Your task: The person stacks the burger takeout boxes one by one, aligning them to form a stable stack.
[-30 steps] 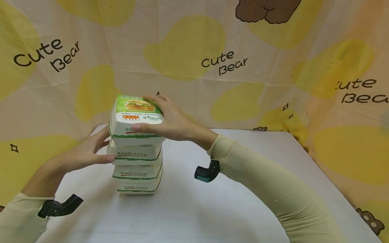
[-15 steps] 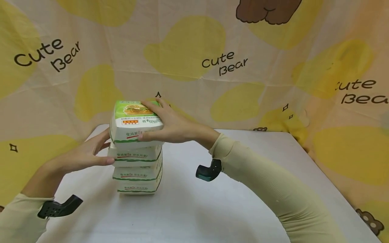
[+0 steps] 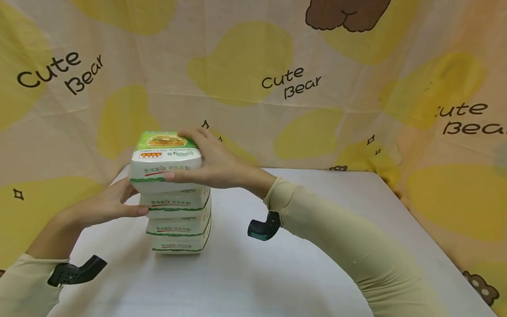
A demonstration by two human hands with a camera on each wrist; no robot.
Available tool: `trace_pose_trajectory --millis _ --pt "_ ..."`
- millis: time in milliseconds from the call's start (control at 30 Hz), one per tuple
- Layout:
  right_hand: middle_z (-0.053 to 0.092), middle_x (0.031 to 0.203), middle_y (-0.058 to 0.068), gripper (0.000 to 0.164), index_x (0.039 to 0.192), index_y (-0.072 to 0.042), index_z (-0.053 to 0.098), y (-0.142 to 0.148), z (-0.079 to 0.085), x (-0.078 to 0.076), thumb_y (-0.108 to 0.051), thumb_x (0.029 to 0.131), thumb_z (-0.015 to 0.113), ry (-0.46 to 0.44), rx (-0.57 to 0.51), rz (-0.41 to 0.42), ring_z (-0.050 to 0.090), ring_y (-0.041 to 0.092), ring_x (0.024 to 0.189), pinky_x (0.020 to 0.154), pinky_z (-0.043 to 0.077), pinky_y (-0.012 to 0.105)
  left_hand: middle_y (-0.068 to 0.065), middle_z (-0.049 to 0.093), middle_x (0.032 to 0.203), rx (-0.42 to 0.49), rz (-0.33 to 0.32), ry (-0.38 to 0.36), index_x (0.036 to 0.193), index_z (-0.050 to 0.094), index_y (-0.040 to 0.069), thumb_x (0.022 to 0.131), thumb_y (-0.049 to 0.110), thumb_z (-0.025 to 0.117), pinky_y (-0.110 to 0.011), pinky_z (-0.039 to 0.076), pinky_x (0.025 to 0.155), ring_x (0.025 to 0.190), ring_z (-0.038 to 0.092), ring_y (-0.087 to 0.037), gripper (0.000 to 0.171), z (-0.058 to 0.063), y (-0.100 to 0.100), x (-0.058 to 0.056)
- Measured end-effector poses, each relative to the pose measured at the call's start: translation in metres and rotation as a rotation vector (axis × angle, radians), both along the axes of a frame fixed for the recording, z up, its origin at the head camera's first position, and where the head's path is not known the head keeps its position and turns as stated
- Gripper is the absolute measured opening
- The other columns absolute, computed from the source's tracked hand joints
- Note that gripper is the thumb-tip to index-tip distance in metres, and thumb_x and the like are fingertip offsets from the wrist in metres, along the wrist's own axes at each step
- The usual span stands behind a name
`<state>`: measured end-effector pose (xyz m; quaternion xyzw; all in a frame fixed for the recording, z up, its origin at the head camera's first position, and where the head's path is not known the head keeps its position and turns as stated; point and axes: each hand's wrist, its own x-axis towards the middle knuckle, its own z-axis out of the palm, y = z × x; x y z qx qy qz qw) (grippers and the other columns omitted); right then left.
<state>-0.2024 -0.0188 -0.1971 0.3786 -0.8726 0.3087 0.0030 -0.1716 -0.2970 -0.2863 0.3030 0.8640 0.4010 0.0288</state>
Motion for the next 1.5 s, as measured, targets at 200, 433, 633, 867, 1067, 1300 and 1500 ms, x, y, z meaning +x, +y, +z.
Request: trace_pose_trajectory --millis 200,433,633,867,1067,1300,1500 --pt "0.037 0.140 -0.009 0.090 0.150 -0.026 0.026 0.002 -0.001 0.000 -0.054 0.077 0.071 0.013 0.008 0.054 0.042 0.008 0.116 0.090 0.044 0.025 0.016 0.048 0.137 0.045 -0.044 -0.004 0.149 0.026 0.018 0.082 -0.001 0.066 -0.013 0.043 0.090 0.123 0.043 0.008 0.080 -0.002 -0.002 0.000" --pt "0.035 0.143 -0.009 0.093 0.151 -0.031 0.020 0.006 -0.004 -0.001 -0.053 0.077 0.072 -0.009 -0.007 0.064 0.040 0.008 0.120 0.096 0.043 0.031 0.017 0.046 0.139 0.029 -0.030 -0.014 0.148 0.030 0.020 0.082 0.001 0.067 -0.015 0.044 0.089 0.124 0.040 0.008 0.078 -0.002 -0.003 0.001" --pt "0.038 0.140 -0.009 0.092 0.151 -0.032 0.020 0.007 -0.005 -0.002 -0.055 0.077 0.071 0.002 -0.001 0.069 0.039 0.007 0.119 0.095 0.042 0.030 0.014 0.046 0.141 0.010 -0.021 0.011 0.150 0.027 0.021 0.081 0.004 0.067 -0.017 0.041 0.091 0.124 0.041 0.005 0.082 0.000 -0.001 0.002" --pt "0.038 0.140 -0.007 0.094 0.151 -0.029 0.019 0.009 -0.008 -0.004 -0.050 0.077 0.073 -0.021 -0.058 0.111 0.040 0.007 0.120 0.098 0.043 0.032 0.016 0.046 0.140 -0.018 -0.007 0.013 0.151 0.026 0.024 0.082 0.006 0.067 -0.026 0.039 0.092 0.124 0.041 0.004 0.082 -0.001 -0.002 0.001" --pt "0.041 0.135 -0.004 0.096 0.151 -0.031 0.016 0.010 -0.009 -0.005 -0.046 0.077 0.075 -0.043 -0.077 0.113 0.044 0.009 0.116 0.095 0.045 0.028 0.021 0.032 0.148 -0.002 -0.006 -0.059 0.154 0.016 0.028 0.083 0.010 0.066 -0.062 0.045 0.092 0.141 0.027 -0.043 0.089 -0.001 -0.003 0.001" --pt "0.039 0.137 -0.002 0.098 0.152 -0.030 0.014 0.011 -0.008 -0.005 -0.046 0.077 0.075 -0.053 -0.067 0.104 0.043 0.010 0.117 0.096 0.043 0.028 0.021 0.030 0.148 0.016 0.003 -0.076 0.154 0.014 0.029 0.081 0.010 0.067 -0.075 0.038 0.091 0.138 0.021 -0.056 0.091 0.001 -0.001 0.002" --pt "0.039 0.137 -0.003 0.098 0.152 -0.031 0.014 0.013 -0.009 -0.007 -0.046 0.077 0.075 -0.061 -0.080 0.104 0.042 0.010 0.120 0.100 0.042 0.031 0.021 0.028 0.148 0.028 0.000 -0.089 0.154 0.012 0.029 0.082 0.010 0.066 -0.068 0.047 0.084 0.137 0.022 -0.057 0.093 0.001 -0.002 0.001"
